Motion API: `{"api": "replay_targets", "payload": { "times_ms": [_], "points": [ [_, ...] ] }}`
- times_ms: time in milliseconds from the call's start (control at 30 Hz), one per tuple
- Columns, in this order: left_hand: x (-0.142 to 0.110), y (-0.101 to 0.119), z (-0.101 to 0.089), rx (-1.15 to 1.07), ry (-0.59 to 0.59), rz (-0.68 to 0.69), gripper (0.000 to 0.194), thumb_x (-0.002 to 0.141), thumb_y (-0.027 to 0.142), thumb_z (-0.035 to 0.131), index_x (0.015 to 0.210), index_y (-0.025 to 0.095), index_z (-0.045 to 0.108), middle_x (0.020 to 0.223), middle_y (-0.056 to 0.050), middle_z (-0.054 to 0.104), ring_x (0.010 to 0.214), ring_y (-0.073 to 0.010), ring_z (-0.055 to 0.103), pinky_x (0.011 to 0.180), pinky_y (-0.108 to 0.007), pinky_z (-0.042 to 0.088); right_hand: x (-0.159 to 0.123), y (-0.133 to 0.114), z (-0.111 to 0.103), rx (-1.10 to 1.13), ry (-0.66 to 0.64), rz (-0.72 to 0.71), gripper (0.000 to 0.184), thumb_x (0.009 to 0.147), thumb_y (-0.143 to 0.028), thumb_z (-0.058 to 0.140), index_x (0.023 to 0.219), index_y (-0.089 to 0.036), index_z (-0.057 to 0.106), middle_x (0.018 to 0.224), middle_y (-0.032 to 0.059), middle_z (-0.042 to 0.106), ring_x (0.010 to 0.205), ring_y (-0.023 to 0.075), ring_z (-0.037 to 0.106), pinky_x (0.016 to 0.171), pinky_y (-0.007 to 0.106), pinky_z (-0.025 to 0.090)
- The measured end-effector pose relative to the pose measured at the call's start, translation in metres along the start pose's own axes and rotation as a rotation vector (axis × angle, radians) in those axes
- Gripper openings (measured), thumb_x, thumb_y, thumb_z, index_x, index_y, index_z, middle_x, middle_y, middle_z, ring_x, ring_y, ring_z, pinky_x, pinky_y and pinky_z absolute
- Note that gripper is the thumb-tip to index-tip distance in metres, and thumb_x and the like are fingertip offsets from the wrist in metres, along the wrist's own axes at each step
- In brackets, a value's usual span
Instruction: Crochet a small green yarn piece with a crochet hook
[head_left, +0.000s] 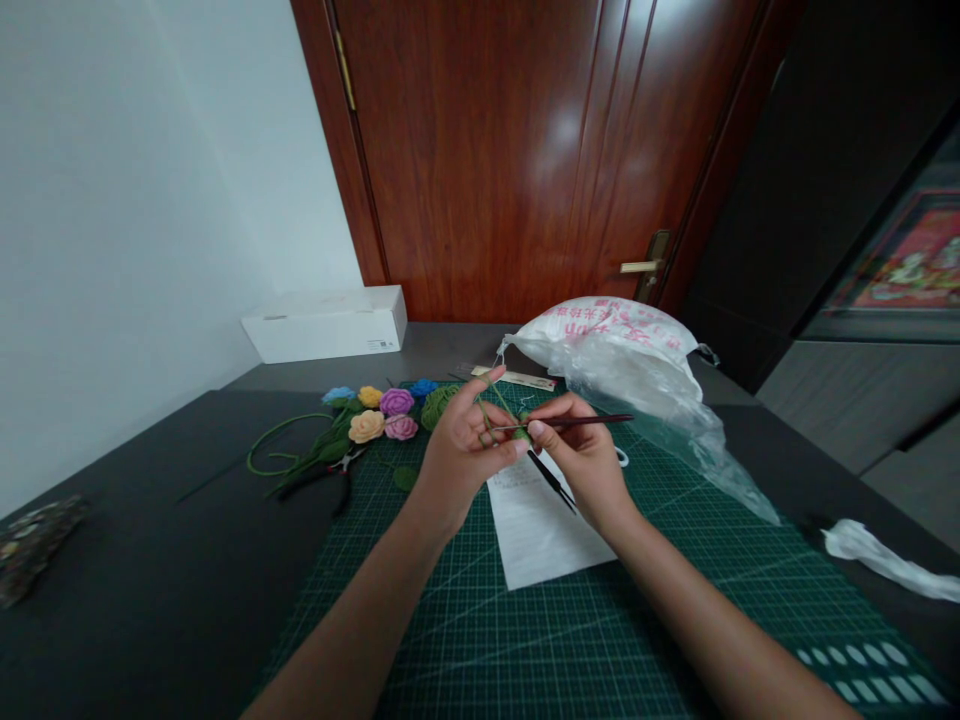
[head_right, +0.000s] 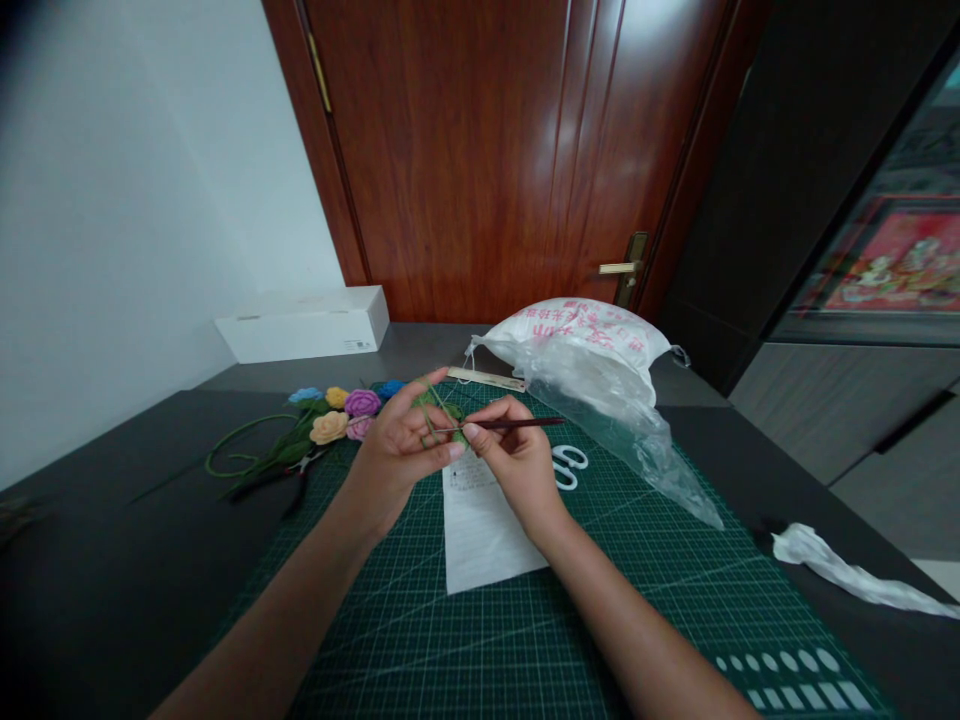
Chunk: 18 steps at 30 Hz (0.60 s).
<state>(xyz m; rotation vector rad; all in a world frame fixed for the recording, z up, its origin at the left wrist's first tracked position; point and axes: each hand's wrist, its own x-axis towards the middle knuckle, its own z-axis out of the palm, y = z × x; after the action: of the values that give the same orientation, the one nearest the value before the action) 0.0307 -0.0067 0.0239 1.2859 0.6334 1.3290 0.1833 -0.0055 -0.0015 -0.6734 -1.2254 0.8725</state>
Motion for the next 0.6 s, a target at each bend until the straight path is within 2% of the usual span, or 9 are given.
{"api": "replay_targets", "payload": {
  "times_ms": [200,400,600],
  "points": [
    [0.0008,-0.0017,-0.0008,0.005,0.004,-0.005,0.083,0.069,0.009,0.087,0.144,0.021,0.054,0.081,0.002,0.067,0.069,-0.0117,0.06,0.062,-0.023,0.045,0.0002,0.0018,-0.0003,0.053,-0.017,0.02,0.017,0.08,-0.034,0.084,0.082,-0.024,0.072,0.077,-0.0015,0.067,0.064,0.0131,0.059,0.062,0.027,0.05],
    [-0.0004,-0.0008,0.0013,-0.004,0.001,0.001,0.082,0.07,0.011,0.087,0.144,0.021,0.054,0.079,0.003,0.066,0.068,-0.011,0.059,0.062,-0.023,0.046,-0.0005,0.0,0.0015,0.099,-0.023,-0.008,0.013,0.082,-0.029,0.083,0.08,-0.024,0.071,0.089,0.0018,0.074,0.086,0.0174,0.069,0.077,0.03,0.054],
    [-0.005,0.004,0.0054,-0.02,-0.012,-0.006,0.083,0.072,0.011,0.086,0.147,0.019,0.049,0.082,0.003,0.065,0.071,-0.0091,0.059,0.065,-0.021,0.047,-0.0073,-0.0003,0.0038,0.093,0.071,-0.033,0.011,0.084,-0.026,0.081,0.085,-0.025,0.07,0.086,0.0,0.077,0.076,0.0154,0.07,0.07,0.027,0.056]
  ]
}}
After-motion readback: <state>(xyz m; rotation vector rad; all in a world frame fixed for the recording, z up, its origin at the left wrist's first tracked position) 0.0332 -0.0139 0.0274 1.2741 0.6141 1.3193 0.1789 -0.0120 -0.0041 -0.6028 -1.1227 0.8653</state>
